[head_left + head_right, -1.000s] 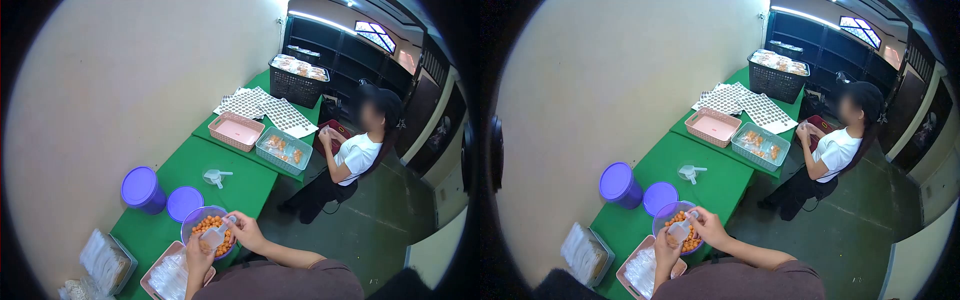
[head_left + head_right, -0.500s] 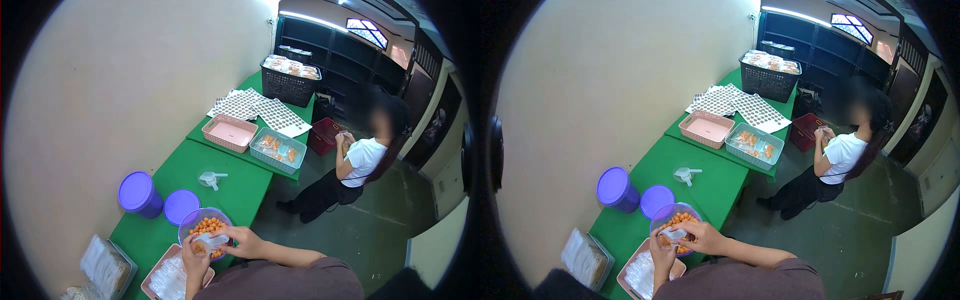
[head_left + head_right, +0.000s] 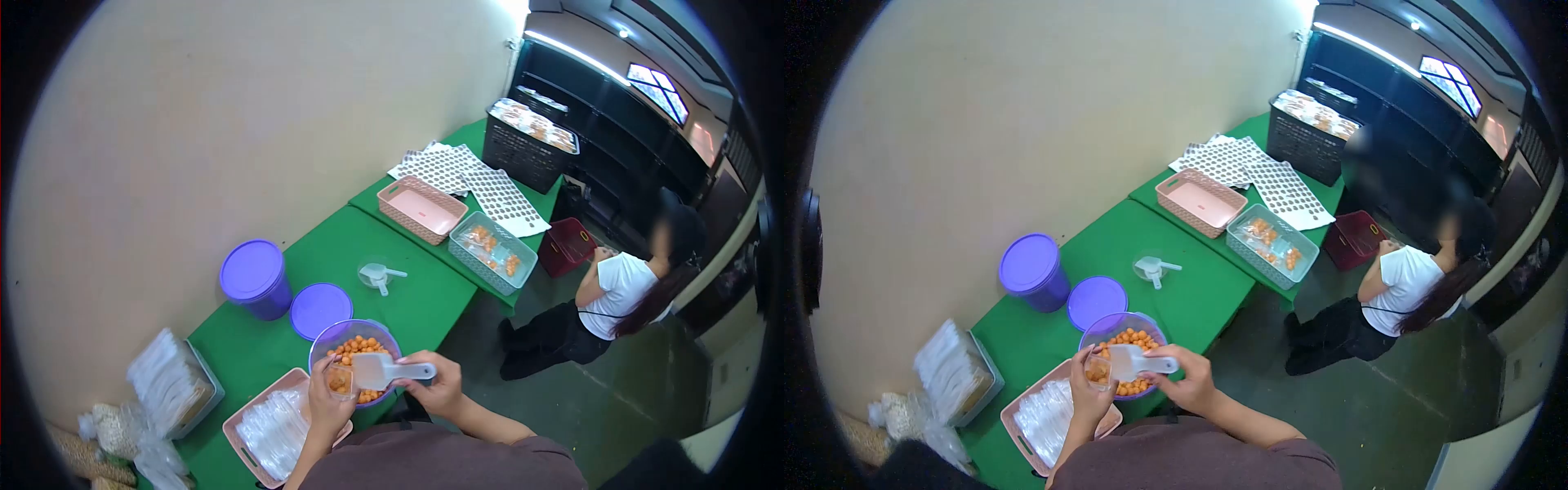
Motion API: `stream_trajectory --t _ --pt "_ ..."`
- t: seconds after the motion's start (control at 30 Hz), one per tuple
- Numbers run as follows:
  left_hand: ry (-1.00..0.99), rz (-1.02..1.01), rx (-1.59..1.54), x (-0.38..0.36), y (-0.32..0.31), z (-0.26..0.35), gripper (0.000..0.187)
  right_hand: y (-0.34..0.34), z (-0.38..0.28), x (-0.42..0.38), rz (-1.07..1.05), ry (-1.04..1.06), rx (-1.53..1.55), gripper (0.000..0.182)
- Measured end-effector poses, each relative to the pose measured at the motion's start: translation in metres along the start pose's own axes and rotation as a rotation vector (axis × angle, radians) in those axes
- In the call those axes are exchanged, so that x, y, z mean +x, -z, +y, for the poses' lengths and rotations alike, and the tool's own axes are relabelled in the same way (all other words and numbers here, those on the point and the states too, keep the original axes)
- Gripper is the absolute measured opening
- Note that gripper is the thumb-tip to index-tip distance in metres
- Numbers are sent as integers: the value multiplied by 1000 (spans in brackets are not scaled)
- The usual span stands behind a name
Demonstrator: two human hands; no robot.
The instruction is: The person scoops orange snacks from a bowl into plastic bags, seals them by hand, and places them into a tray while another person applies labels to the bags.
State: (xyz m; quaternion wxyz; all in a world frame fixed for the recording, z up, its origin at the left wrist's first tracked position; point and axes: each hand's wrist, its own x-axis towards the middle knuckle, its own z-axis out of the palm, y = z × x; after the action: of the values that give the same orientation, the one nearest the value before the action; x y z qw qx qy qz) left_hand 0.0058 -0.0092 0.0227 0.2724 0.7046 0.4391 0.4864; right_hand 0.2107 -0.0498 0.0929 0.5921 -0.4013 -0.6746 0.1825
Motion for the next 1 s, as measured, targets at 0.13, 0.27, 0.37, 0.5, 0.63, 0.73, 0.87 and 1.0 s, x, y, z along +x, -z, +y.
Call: stream_trajectory --t 0.13,0.27,0.37,0.5,0.63,0.73,0.87,1.0 --pt "39 62 -86 2 4 -3 61 -5 14 -3 137 -172 38 24" --pt "176 124 -580 11 20 1 65 -21 42 1 -42 -491 -8 19" --pt "254 76 -987 10 33 -8 68 -31 81 -24 -293 -618 -67 19" --pt "423 76 -1129 2 48 -19 69 -39 95 -41 -195 -324 -432 24" --pt "387 23 -964 5 46 -14 62 -35 70 -25 -137 -349 -579 28" --pt "461 -48 -924 3 37 -12 56 -36 51 -13 -171 -216 -633 31" --pt "477 -144 -859 -1 21 -1 42 -50 43 -12 -217 -478 226 34" --pt "535 -63 -953 -13 4 3 22 -54 43 -18 -256 -556 351 25"
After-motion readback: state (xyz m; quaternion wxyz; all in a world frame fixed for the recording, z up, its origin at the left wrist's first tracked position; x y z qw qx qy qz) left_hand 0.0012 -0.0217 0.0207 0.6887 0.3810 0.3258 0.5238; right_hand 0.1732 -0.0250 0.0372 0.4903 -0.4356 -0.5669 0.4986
